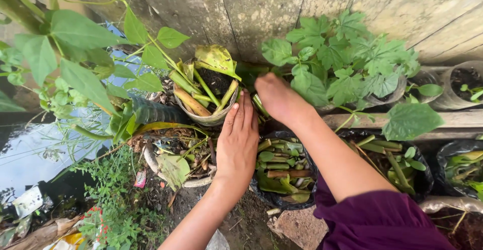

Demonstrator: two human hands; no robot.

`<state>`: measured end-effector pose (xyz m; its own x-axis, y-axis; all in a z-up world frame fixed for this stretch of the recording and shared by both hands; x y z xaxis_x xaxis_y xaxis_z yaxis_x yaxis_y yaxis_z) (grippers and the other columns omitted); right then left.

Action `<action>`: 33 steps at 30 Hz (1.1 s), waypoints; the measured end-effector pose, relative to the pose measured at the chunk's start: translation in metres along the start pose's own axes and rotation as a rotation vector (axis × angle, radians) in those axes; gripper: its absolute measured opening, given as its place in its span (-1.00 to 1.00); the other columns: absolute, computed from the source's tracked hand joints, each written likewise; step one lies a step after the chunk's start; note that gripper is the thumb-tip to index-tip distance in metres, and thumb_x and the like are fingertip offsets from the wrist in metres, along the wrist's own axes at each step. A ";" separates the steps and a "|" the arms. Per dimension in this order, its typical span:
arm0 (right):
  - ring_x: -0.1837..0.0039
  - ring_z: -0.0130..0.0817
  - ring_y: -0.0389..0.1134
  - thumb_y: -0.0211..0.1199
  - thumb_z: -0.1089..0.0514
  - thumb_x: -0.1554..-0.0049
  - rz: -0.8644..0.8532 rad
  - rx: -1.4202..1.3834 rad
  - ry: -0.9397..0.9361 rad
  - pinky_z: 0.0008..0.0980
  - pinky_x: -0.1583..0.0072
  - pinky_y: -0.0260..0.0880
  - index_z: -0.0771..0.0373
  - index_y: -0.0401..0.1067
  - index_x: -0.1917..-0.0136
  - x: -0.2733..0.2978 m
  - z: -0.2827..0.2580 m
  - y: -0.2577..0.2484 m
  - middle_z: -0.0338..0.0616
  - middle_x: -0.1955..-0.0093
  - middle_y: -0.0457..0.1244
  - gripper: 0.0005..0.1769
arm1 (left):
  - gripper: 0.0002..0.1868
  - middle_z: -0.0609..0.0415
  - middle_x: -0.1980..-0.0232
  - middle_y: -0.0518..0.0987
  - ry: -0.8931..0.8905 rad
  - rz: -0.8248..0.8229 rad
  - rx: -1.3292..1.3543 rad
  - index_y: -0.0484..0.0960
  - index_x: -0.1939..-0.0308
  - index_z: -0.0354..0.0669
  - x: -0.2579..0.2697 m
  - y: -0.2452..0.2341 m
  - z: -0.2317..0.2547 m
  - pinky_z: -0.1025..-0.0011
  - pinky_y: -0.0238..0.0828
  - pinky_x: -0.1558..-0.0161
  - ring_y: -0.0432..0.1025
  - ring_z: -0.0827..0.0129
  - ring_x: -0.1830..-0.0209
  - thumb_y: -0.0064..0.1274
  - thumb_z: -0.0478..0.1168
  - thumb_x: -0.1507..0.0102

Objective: Planting and organizing plant seedlings in recycled plastic containers.

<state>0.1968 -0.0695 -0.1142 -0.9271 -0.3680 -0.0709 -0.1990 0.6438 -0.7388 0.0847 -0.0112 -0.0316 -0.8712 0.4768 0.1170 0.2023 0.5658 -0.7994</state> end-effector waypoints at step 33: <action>-0.15 0.12 0.36 0.17 0.22 -0.04 -0.067 0.320 -0.033 -0.04 -0.16 0.41 0.19 0.59 0.08 -0.054 0.017 0.038 0.10 -0.05 0.35 -0.78 | -0.28 -0.21 -0.60 0.08 -0.034 0.111 0.096 0.29 -0.46 -0.35 0.007 -0.015 -0.006 0.23 -0.37 -0.56 -0.12 0.12 -0.65 -0.11 -0.16 -0.21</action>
<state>0.2443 -0.0369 -0.1501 -0.9036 -0.4272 -0.0330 -0.1442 0.3758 -0.9154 0.0780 -0.0120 -0.0148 -0.8610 0.5086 0.0063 0.2555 0.4432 -0.8592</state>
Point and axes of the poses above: each hand's wrist, its own x-axis away from the middle knuckle, its own y-axis out of the palm, z = x × y, the point moved 10 cm from there along -x, towards the middle knuckle
